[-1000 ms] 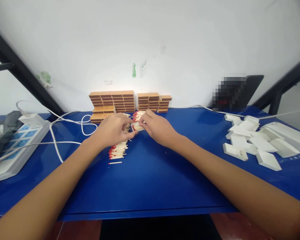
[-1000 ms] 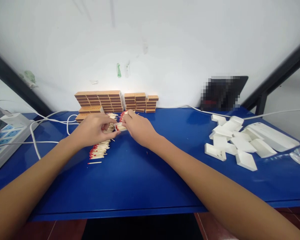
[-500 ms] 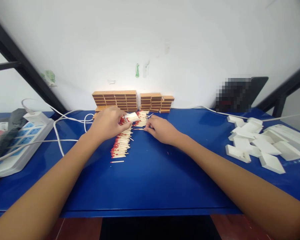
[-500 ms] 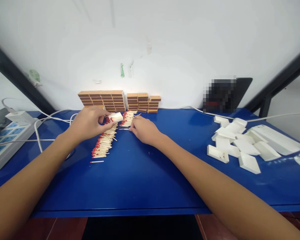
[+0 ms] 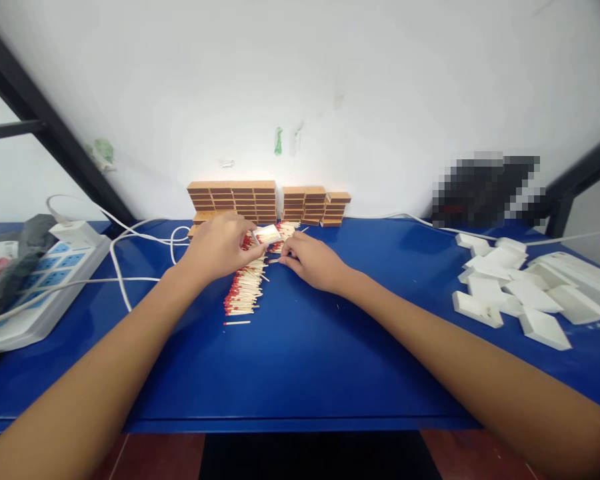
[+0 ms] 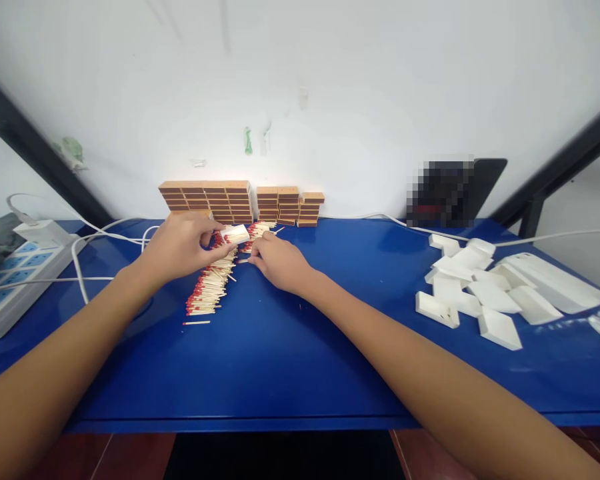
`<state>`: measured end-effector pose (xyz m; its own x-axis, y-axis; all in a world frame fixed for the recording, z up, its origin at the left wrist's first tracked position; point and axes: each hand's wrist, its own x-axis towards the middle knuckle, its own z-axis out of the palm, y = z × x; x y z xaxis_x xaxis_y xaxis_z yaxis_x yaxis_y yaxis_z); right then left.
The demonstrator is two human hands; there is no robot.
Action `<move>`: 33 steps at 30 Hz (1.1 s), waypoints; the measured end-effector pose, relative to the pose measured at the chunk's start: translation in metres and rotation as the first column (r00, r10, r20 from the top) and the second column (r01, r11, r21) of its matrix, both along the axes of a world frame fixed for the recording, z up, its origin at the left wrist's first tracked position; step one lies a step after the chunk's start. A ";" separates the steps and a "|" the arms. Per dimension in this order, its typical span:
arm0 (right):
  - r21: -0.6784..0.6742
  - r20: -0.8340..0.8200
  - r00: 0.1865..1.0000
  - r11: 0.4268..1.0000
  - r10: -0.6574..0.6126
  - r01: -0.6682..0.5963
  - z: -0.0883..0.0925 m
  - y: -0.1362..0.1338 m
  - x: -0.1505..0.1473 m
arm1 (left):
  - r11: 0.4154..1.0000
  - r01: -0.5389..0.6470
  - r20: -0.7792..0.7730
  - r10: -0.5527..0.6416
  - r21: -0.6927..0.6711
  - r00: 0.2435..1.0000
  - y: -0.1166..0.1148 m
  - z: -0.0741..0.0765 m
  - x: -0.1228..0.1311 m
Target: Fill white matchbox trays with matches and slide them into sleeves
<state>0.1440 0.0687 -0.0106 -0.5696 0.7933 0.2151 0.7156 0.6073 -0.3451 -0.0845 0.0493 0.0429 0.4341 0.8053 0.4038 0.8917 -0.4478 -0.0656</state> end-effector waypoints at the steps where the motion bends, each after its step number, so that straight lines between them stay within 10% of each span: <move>1: -0.009 0.018 1.000 1.000 -0.007 0.007 0.000 0.000 0.000 | 1.000 -0.001 -0.001 0.001 -0.003 1.000 0.000 0.000 0.000; 19: 0.184 -0.058 0.998 0.983 0.006 0.005 0.019 -0.008 0.018 | 0.963 0.240 0.122 -0.226 -0.121 0.966 -0.007 -0.012 0.016; 33: 0.082 -0.033 0.998 0.995 -0.048 0.051 0.001 0.005 0.006 | 1.000 0.016 0.028 -0.016 -0.006 0.999 0.003 -0.002 -0.003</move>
<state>0.1499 0.0742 -0.0095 -0.5221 0.7992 0.2979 0.7354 0.5987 -0.3172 -0.0875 0.0521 0.0407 0.4355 0.8010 0.4108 0.8860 -0.4621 -0.0382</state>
